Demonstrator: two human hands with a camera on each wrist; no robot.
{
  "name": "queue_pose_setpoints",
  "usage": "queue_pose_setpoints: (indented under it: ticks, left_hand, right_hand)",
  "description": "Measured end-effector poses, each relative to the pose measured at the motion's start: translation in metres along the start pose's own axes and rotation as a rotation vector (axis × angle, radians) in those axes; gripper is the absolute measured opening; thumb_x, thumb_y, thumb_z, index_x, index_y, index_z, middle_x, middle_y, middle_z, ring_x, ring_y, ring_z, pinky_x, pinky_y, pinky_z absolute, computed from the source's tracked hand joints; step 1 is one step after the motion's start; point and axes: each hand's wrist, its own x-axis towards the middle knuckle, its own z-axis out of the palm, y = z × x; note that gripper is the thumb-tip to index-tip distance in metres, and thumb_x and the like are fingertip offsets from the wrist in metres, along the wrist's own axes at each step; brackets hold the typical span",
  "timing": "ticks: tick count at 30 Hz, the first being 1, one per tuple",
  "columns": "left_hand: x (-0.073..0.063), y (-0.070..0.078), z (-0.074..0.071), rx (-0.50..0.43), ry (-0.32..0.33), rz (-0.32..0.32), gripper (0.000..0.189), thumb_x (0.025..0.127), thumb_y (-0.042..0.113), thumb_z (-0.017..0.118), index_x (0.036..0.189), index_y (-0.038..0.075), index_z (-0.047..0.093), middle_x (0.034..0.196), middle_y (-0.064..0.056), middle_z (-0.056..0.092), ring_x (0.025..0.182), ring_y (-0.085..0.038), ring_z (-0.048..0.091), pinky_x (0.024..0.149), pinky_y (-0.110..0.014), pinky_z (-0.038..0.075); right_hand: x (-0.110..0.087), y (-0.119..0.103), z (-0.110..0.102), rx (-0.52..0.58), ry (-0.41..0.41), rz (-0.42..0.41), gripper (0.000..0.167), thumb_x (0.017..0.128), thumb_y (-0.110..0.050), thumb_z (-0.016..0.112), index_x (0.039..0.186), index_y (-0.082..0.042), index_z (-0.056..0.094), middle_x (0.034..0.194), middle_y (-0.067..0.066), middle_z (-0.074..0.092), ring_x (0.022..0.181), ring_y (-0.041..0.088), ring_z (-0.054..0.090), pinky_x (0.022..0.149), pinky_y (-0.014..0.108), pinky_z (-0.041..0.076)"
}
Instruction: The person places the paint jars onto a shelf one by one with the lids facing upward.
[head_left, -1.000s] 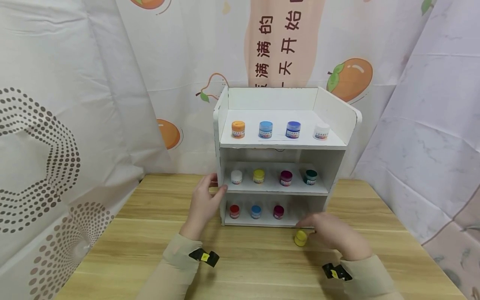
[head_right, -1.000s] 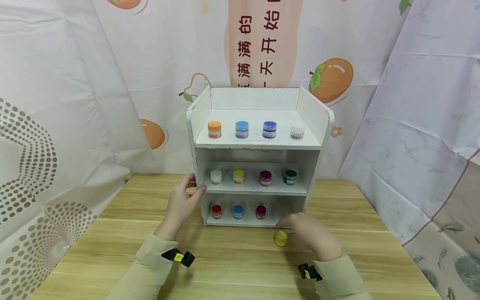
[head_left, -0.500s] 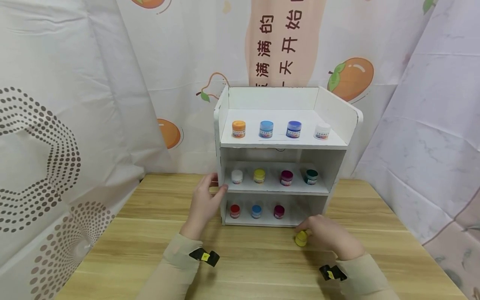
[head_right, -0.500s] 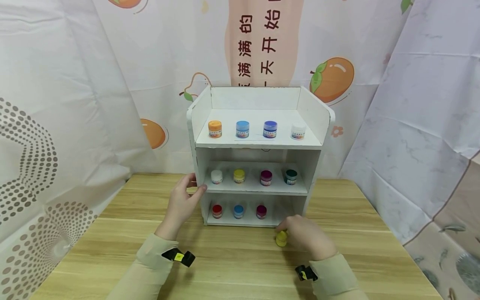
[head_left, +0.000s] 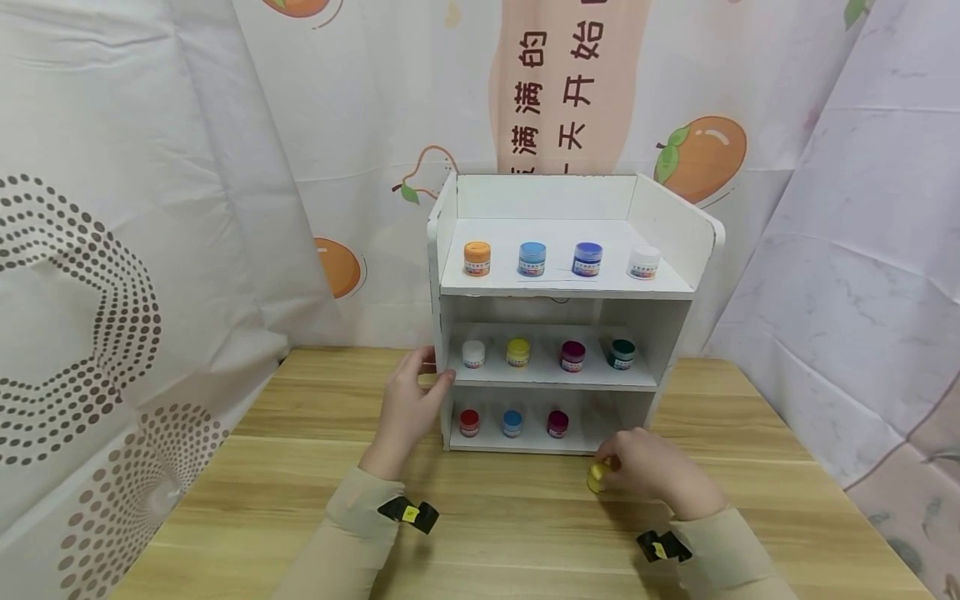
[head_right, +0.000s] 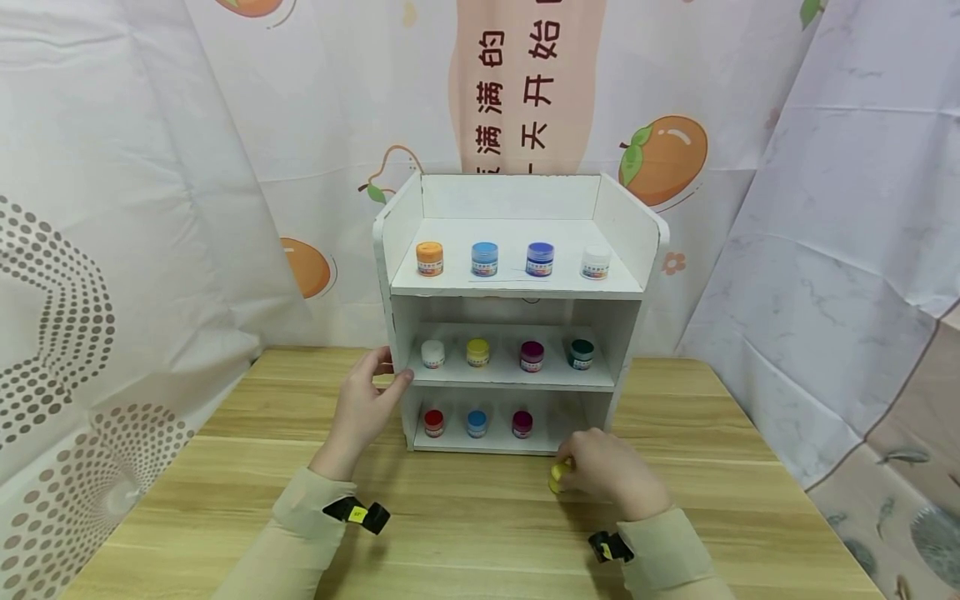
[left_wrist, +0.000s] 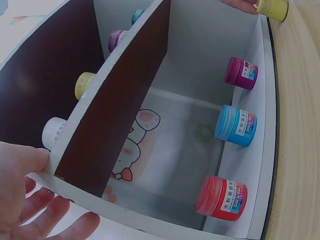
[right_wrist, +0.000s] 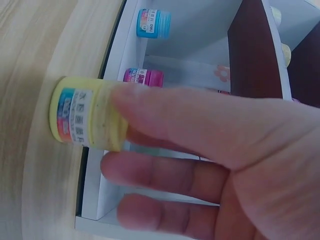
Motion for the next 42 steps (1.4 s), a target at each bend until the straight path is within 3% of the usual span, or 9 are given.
queue_pose_setpoints:
  ticks: [10, 16, 20, 24, 30, 36, 42]
  left_hand:
    - [0.000, 0.002, 0.000, -0.007, -0.007, -0.016, 0.035, 0.095, 0.014, 0.073, 0.127, 0.004, 0.062, 0.117, -0.009, 0.064, 0.106, -0.025, 0.065, 0.075, -0.034, 0.060]
    - [0.000, 0.002, -0.001, -0.004, -0.007, -0.012, 0.035, 0.095, 0.014, 0.073, 0.127, 0.004, 0.062, 0.117, -0.009, 0.064, 0.106, -0.025, 0.065, 0.075, -0.035, 0.060]
    - [0.000, 0.001, -0.001, 0.004, -0.006, -0.006, 0.035, 0.095, 0.015, 0.073, 0.127, 0.005, 0.062, 0.118, -0.009, 0.064, 0.107, -0.025, 0.065, 0.075, -0.035, 0.060]
    - [0.000, 0.001, -0.001, 0.002, -0.008, -0.005, 0.036, 0.095, 0.016, 0.073, 0.128, 0.006, 0.062, 0.119, -0.008, 0.064, 0.107, -0.024, 0.064, 0.075, -0.036, 0.060]
    - [0.000, 0.001, -0.001, -0.003, -0.009, -0.011, 0.036, 0.096, 0.016, 0.073, 0.128, 0.005, 0.062, 0.119, -0.009, 0.064, 0.107, -0.025, 0.064, 0.075, -0.037, 0.060]
    - [-0.001, -0.001, -0.001, -0.002, -0.007, -0.012, 0.035, 0.096, 0.016, 0.073, 0.128, 0.005, 0.062, 0.118, -0.009, 0.063, 0.106, -0.025, 0.065, 0.074, -0.036, 0.061]
    - [0.000, 0.000, 0.000, 0.006, -0.006, 0.007, 0.036, 0.095, 0.015, 0.073, 0.128, 0.005, 0.062, 0.118, -0.009, 0.064, 0.106, -0.025, 0.065, 0.074, -0.035, 0.060]
  right_hand:
    - [0.003, -0.003, 0.002, -0.031, -0.005, 0.131, 0.021, 0.077, -0.026, 0.088, 0.075, -0.018, 0.069, 0.069, -0.009, 0.056, 0.063, 0.013, 0.050, 0.059, 0.036, 0.047]
    - [0.002, -0.004, 0.002, -0.045, -0.003, 0.128, 0.024, 0.080, -0.031, 0.085, 0.072, -0.020, 0.065, 0.065, -0.009, 0.054, 0.059, 0.012, 0.048, 0.054, 0.035, 0.043]
    - [0.000, -0.008, -0.004, -0.066, 0.013, 0.100, 0.022, 0.082, -0.035, 0.082, 0.084, -0.016, 0.073, 0.070, -0.006, 0.060, 0.063, 0.012, 0.054, 0.057, 0.037, 0.048]
    - [-0.003, -0.013, -0.012, -0.092, 0.033, 0.079, 0.035, 0.081, -0.037, 0.084, 0.105, -0.012, 0.075, 0.088, -0.003, 0.067, 0.077, 0.014, 0.061, 0.068, 0.043, 0.055]
    - [-0.009, -0.018, -0.021, -0.083, 0.043, 0.040, 0.040, 0.080, -0.028, 0.086, 0.116, -0.014, 0.073, 0.103, 0.001, 0.072, 0.091, 0.023, 0.068, 0.074, 0.050, 0.056]
    - [-0.012, -0.018, -0.021, -0.032, 0.009, 0.000, 0.043, 0.082, -0.019, 0.085, 0.122, -0.011, 0.071, 0.120, 0.006, 0.071, 0.111, 0.034, 0.066, 0.092, 0.055, 0.052]
    - [-0.008, -0.013, -0.011, -0.029, -0.012, 0.010, 0.040, 0.079, -0.020, 0.086, 0.117, -0.013, 0.074, 0.116, 0.004, 0.072, 0.108, 0.030, 0.067, 0.090, 0.053, 0.053]
